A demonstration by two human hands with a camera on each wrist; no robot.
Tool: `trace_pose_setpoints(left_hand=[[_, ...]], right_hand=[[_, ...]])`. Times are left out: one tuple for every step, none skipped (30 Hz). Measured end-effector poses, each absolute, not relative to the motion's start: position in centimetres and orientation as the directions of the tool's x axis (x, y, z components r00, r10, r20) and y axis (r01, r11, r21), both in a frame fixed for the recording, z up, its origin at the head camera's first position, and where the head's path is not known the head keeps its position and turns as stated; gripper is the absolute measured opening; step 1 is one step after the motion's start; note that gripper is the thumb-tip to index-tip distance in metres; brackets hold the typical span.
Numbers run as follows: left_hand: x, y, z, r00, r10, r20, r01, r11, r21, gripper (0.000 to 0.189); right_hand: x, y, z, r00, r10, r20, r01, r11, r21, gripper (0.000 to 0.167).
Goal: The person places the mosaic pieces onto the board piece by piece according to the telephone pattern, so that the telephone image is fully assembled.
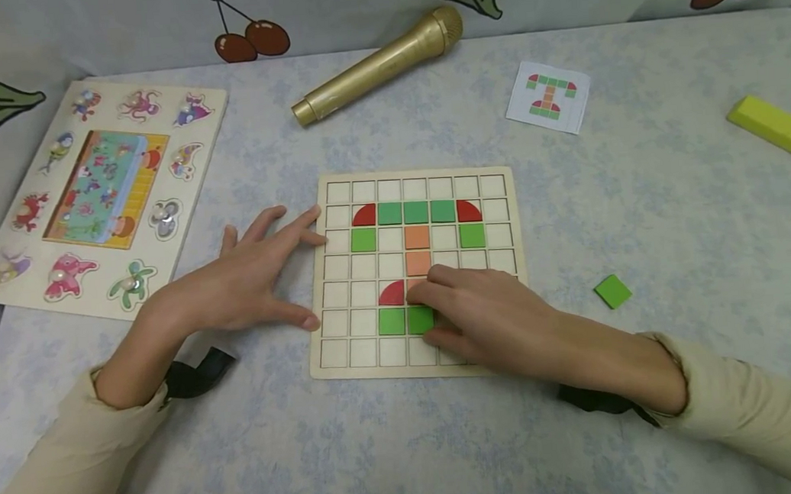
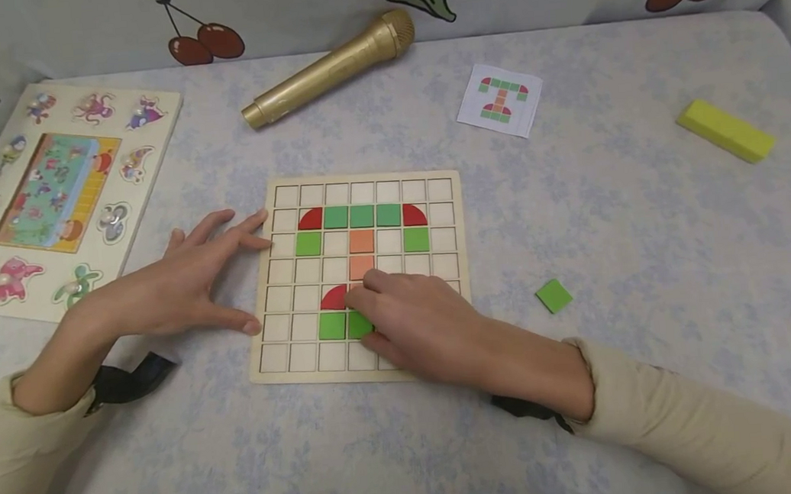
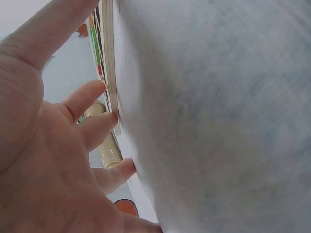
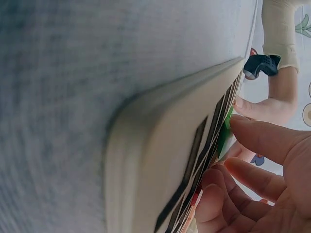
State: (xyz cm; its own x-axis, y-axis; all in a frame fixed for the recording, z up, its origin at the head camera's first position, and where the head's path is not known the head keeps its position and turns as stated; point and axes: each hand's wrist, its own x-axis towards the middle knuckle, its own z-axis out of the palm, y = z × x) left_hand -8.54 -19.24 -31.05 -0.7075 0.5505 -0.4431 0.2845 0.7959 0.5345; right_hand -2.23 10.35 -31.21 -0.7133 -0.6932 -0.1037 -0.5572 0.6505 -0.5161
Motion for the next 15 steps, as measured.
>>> trace_pose_setpoints(left_hand=[[-8.55, -19.24, -31.06, -0.707, 0.551, -0.443, 0.284, 0.796, 0.535, 0.122], [-8.55, -19.24, -31.08, -0.707, 0.551, -0.443, 0.285, 0.796, 0.534, 0.122], [-8.55, -19.24, -31.09, -0.707, 0.551, -0.443, 0.286, 0.796, 0.534, 0.122], [-8.55, -19.25, -31.11, -0.707, 0.552, -0.443, 0.287, 0.796, 0.533, 0.122], [-8.55, -19.25, -31.12, -0.706, 0.553, -0.443, 0.289, 0.796, 0.532, 0.123], [-8.55, -19.25, -31.13, -0.706, 0.553, -0.442, 0.292, 0.796, 0.531, 0.123], [-8.55, -19.24, -31.14, -0.706, 0.554, -0.442, 0.293, 0.796, 0.53, 0.124], [-8.56, -19.24, -31.14, -0.706, 0.554, -0.441, 0.294, 0.796, 0.529, 0.123], [-8.57, -19.24, -31.14, -0.706, 0.553, -0.442, 0.293, 0.796, 0.53, 0.123], [-8.58, -19.23, -31.15, -0.706, 0.552, -0.443, 0.291, 0.797, 0.53, 0.123], [-8.59, -19.23, -31.14, -0.706, 0.551, -0.444, 0.289, 0.797, 0.53, 0.123], [-8.59, -19.22, -31.15, -0.706, 0.55, -0.445, 0.288, 0.798, 0.529, 0.123], [-8.6, -19.21, -31.15, -0.706, 0.549, -0.447, 0.285, 0.798, 0.53, 0.123], [-8.61, -19.21, -31.15, -0.706, 0.549, -0.448, 0.283, 0.798, 0.532, 0.123], [-8.61, -19.21, -31.14, -0.705, 0.549, -0.45, 0.281, 0.798, 0.533, 0.123]], right_hand=[[-2.22, 10.36, -31.21, -0.714, -0.692, -0.105, -0.558, 0.653, -0.513, 0.032], [-2.22, 10.38, -31.23, -0.714, -0.692, -0.104, -0.559, 0.653, -0.512, 0.032], [-2.22, 10.4, -31.26, -0.714, -0.693, -0.102, -0.561, 0.652, -0.511, 0.032], [-2.21, 10.41, -31.3, -0.713, -0.695, -0.097, -0.564, 0.649, -0.511, 0.032], [-2.21, 10.43, -31.33, -0.712, -0.696, -0.092, -0.566, 0.646, -0.512, 0.031], [-2.21, 10.46, -31.34, -0.71, -0.699, -0.088, -0.569, 0.643, -0.513, 0.031], [-2.21, 10.48, -31.37, -0.708, -0.701, -0.085, -0.572, 0.64, -0.514, 0.031], [-2.21, 10.51, -31.39, -0.707, -0.703, -0.081, -0.574, 0.637, -0.514, 0.031], [-2.2, 10.55, -31.41, -0.706, -0.704, -0.077, -0.577, 0.634, -0.514, 0.031], [-2.2, 10.62, -31.4, -0.705, -0.705, -0.074, -0.579, 0.633, -0.513, 0.031], [-2.2, 10.71, -31.39, -0.706, -0.705, -0.071, -0.58, 0.632, -0.513, 0.03], [-2.2, 10.82, -31.36, -0.707, -0.704, -0.066, -0.581, 0.631, -0.514, 0.03], [-2.2, 10.93, -31.34, -0.71, -0.701, -0.061, -0.579, 0.631, -0.516, 0.029], [-2.19, 11.07, -31.33, -0.713, -0.699, -0.053, -0.579, 0.63, -0.518, 0.029], [-2.2, 11.22, -31.3, -0.718, -0.695, -0.05, -0.575, 0.632, -0.52, 0.028]])
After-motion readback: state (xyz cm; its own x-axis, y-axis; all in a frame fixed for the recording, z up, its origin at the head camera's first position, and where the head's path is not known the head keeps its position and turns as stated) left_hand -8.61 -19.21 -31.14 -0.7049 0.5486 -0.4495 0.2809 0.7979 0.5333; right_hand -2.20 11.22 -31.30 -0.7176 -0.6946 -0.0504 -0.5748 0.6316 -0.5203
